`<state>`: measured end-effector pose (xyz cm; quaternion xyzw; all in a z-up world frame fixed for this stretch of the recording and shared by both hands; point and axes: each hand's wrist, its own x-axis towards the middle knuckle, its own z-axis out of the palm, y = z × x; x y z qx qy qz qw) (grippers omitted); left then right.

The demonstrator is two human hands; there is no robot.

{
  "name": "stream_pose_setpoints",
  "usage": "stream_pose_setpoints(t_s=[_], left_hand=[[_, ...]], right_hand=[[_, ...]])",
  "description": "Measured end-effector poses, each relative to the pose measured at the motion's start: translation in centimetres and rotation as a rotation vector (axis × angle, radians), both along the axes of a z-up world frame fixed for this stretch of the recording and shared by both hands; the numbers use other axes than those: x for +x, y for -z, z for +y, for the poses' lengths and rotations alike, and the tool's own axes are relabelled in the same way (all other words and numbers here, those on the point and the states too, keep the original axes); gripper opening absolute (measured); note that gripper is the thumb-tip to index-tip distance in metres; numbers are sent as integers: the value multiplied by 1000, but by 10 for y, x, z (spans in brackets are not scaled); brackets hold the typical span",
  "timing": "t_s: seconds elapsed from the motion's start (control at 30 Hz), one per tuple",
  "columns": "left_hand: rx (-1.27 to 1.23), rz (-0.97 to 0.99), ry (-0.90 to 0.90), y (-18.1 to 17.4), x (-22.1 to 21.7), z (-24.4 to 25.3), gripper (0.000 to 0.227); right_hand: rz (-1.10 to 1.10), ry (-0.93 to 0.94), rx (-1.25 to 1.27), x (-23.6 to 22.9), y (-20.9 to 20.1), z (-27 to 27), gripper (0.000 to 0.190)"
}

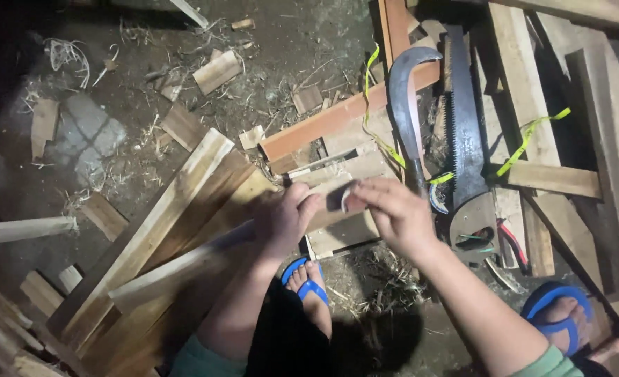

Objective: The person is preparing wood by scraping it with a sickle and then sanding the surface with a sanding block.

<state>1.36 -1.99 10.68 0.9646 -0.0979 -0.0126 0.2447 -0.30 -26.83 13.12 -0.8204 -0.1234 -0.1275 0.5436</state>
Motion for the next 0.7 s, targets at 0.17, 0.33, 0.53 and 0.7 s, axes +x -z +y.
stream_pose_setpoints(t_s=[0.17, 0.33, 0.53, 0.7], left_hand=[[49, -55, 8, 6, 0, 6, 37], [-77, -11, -55, -12, -3, -16, 31], [-112, -123, -209, -34, -11, 8, 33], [-196, 29, -205, -74, -30, -12, 24]], right_hand=[[62, -149, -391, -35, -15, -19, 30], [-102, -95, -646, -5, -45, 3, 33], [35, -220, -611, -49, -65, -26, 37], [-225, -2, -482, -36, -68, -1, 42]])
